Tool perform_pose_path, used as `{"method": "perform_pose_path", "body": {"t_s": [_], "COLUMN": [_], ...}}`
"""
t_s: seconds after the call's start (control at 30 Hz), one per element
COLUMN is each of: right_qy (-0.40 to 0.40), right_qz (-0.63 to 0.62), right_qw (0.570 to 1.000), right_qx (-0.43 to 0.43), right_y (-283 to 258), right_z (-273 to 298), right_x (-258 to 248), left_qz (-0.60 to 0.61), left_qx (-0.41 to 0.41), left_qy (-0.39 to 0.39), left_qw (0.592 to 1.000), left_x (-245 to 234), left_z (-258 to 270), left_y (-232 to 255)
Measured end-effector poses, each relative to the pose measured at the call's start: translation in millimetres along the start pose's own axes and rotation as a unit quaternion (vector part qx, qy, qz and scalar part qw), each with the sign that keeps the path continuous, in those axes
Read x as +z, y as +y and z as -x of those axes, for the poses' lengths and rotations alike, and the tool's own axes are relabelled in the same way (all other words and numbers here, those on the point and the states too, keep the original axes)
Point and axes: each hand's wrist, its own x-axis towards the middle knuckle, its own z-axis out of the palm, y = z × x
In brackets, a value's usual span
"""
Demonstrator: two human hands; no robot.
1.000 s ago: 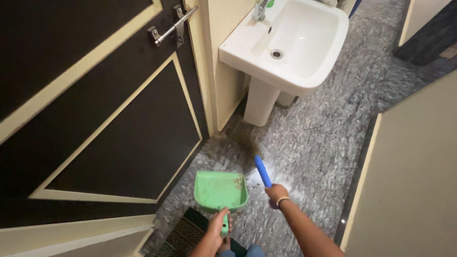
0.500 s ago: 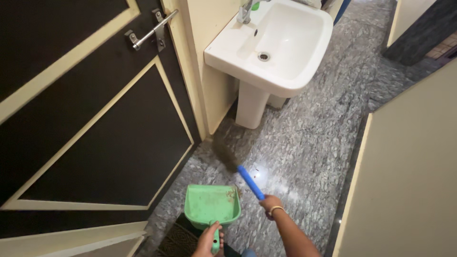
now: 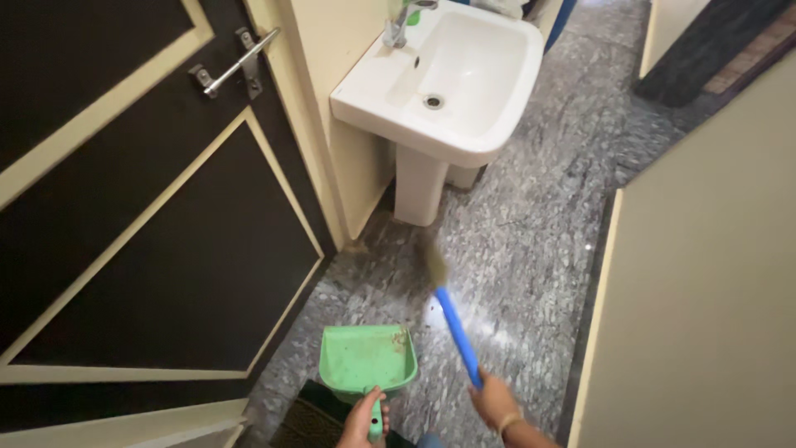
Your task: The person sweeps a tiled floor using a blue broom and a green dustpan, collecting debris near a sink and a wooden door. The person moves around the room to gather dirt into the dustpan.
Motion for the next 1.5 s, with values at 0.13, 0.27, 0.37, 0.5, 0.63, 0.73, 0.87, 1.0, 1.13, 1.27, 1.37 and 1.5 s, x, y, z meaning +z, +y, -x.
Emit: {"method": "perform_pose_path", "body": {"t_s": [0.13, 0.27, 0.37, 0.5, 0.63, 0.73, 0.87, 1.0, 1.13, 1.27, 1.37, 1.5], "right_qy": [-0.095, -0.145, -0.107, -0.068, -0.018, -0.034, -0.090, -0.142, -0.146, -0.124, -0.073, -0.014], "right_qz": [0.114, 0.196, 0.201, 0.195, 0.158, 0.144, 0.127, 0.181, 0.226, 0.248, 0.267, 0.262], "right_qw": [0.989, 0.970, 0.974, 0.974, 0.986, 0.988, 0.988, 0.972, 0.957, 0.951, 0.952, 0.958], "right_qx": [0.019, -0.014, 0.011, 0.093, 0.052, 0.051, 0.012, 0.055, 0.107, 0.133, 0.128, 0.118], "right_y": [31, 50, 78, 97, 96, 99, 124, 139, 155, 179, 178, 139], "right_z": [48, 63, 64, 46, 27, 40, 96, 110, 108, 110, 83, 19], "right_x": [6, -2, -20, -53, -70, -68, -66, -76, -103, -132, -148, -137], "left_qz": [0.013, 0.011, 0.020, 0.003, 0.009, 0.019, 0.007, 0.004, -0.036, -0.059, -0.098, -0.104], "left_qx": [0.008, 0.036, 0.035, 0.030, 0.028, 0.032, 0.061, 0.068, 0.061, 0.085, 0.095, 0.072], "left_qy": [-0.016, -0.007, -0.029, -0.017, 0.001, -0.003, -0.012, -0.031, -0.042, -0.075, -0.068, -0.089], "left_qw": [1.000, 0.999, 0.999, 0.999, 1.000, 0.999, 0.998, 0.997, 0.997, 0.992, 0.988, 0.988], "left_x": [16, 31, 36, 29, 24, 23, 27, 45, 64, 81, 91, 103], "left_z": [-9, -13, -13, -8, 0, 2, -4, -11, -18, -27, -35, -46], "left_y": [-5, -11, -13, -13, -11, -10, -5, -2, 11, 19, 23, 34]}}
